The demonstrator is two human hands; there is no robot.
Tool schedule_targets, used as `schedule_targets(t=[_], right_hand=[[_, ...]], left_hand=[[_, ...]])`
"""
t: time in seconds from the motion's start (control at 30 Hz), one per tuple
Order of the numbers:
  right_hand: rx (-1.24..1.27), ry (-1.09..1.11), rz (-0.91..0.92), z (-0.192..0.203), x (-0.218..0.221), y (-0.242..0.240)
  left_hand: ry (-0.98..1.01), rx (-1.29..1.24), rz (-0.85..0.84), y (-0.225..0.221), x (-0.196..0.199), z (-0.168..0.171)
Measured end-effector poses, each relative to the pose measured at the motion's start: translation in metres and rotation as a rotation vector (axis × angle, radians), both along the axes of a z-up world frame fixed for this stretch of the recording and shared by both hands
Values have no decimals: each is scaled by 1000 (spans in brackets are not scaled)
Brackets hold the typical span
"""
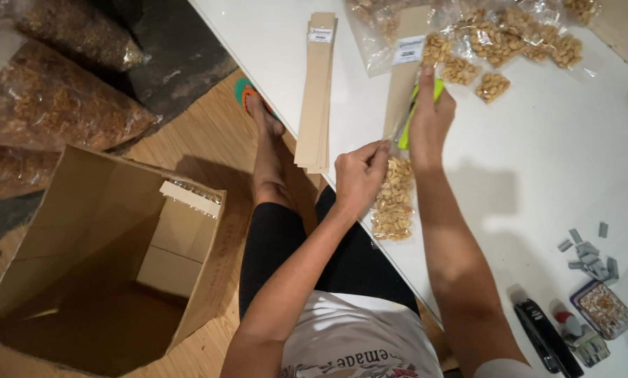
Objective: Stapling small plastic bags containing nuts onto cardboard display strips
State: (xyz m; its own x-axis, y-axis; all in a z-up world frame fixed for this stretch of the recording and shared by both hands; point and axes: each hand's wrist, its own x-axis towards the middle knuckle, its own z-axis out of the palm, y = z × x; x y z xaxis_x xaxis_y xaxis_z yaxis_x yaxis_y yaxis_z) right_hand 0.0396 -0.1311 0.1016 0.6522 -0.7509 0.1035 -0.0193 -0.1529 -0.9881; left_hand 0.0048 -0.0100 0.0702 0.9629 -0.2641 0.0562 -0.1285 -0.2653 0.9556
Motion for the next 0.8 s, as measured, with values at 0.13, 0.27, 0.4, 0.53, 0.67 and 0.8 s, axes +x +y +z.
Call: schedule_targets(t=[0.13, 0.27, 0.4, 0.53, 0.67, 0.8], right_hand=[[322, -75, -111, -45, 30, -14], [64, 241, -19, -94, 47, -44], [-422, 383, 119, -130, 54, -115], [-976, 565, -109, -119, 22, -156], [-960, 300, 129, -128, 9, -201], [-146, 180, 510, -58, -23, -152]], left_hand=[[-25, 2, -48, -3, 13, -18], [125, -3, 10, -4, 29, -70], [331, -13, 47, 2, 47, -164], [450, -157, 90, 0, 52, -135], [521, -164, 71, -4, 65, -134], [520, -280, 35, -13, 57, -115]])
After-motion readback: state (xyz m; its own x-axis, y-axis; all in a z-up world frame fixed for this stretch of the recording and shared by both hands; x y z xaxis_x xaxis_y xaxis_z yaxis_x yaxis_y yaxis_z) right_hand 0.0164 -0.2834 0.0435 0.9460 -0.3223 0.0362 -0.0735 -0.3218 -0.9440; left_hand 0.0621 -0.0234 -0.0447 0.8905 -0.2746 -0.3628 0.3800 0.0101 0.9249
